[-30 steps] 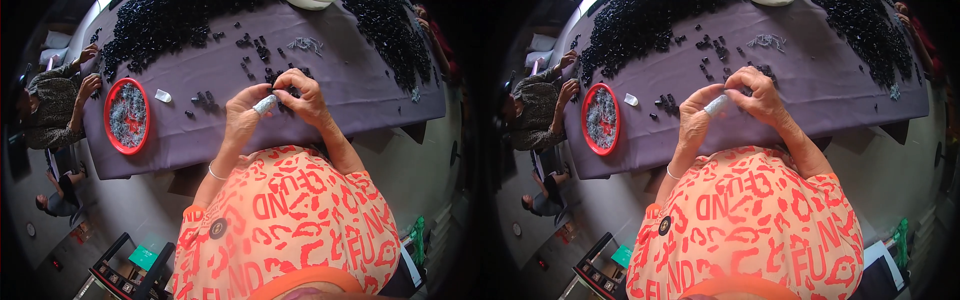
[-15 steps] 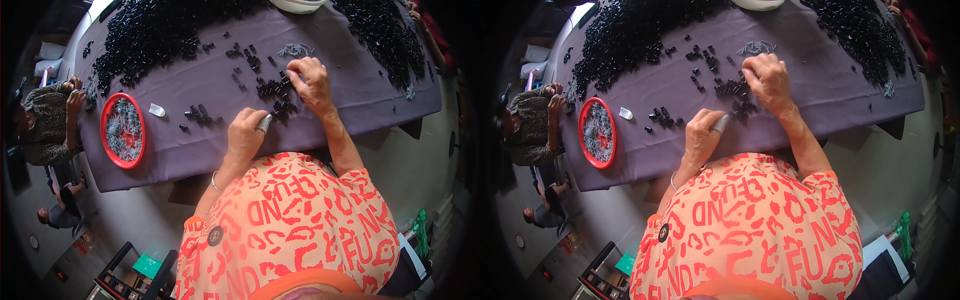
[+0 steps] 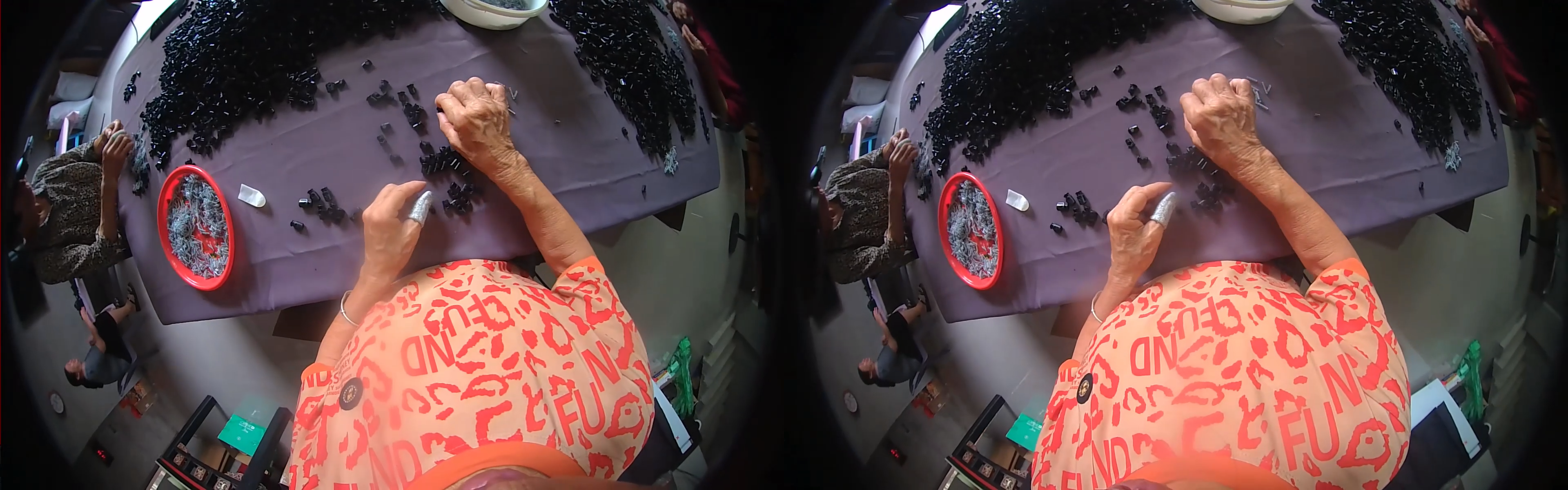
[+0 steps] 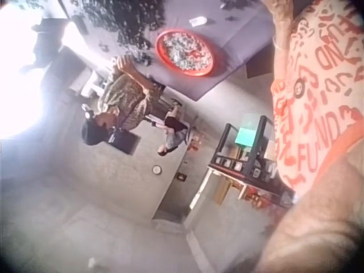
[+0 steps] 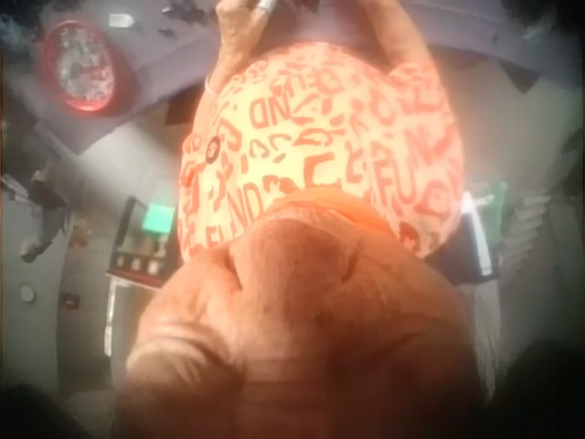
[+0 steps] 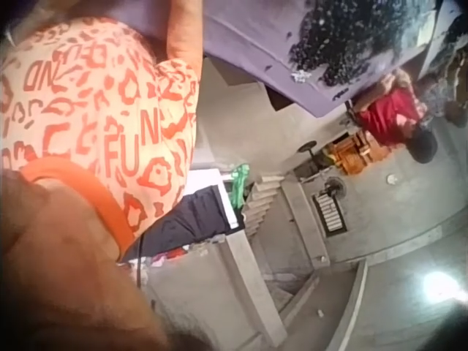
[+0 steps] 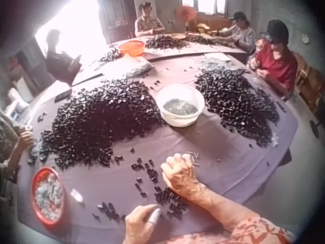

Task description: The person assembles small plastic components by inserting pins into plastic clips by hand.

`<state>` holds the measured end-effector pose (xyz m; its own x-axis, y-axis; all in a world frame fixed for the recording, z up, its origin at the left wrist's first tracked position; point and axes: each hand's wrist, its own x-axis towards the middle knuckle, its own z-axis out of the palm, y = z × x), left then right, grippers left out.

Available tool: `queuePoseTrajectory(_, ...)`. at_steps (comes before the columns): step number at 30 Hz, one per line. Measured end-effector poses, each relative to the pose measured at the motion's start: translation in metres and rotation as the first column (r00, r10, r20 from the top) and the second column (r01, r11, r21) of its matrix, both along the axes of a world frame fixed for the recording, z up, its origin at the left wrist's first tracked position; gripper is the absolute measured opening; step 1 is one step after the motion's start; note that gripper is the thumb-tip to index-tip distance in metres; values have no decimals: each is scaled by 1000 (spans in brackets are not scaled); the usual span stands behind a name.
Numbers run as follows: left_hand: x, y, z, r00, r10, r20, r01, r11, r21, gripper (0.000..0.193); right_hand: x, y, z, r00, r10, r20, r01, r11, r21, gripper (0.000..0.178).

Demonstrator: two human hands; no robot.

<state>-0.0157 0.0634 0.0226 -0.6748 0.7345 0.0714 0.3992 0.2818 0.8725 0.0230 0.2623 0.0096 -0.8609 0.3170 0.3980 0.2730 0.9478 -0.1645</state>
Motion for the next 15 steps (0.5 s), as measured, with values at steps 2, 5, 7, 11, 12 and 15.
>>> queuePoseTrajectory(2,-2,-1,2,997,33,66,-33,999,4,23,8,1,6,999,31,-31,-31,999,-8,15)
queuePoseTrajectory(5,-1,2,10,862,159,482,-184,983,5,20,30,-15,20,979,104,-177,-140,969,-202,18)
queuePoseTrajectory(7,-6,7,18,689,110,717,-157,988,-1,20,39,-30,27,916,103,-388,-323,762,-561,26)
queuePoseTrajectory(11,-2,10,7,231,-215,949,-277,920,276,27,47,-52,25,900,26,-435,-318,722,-614,26)
queuePoseTrajectory(12,0,9,3,188,-255,949,-303,904,303,27,49,-55,25,900,22,-435,-314,725,-613,26)
queuePoseTrajectory(15,4,8,0,98,-307,947,-331,887,322,27,54,-65,24,910,-83,-407,-284,591,-755,20)
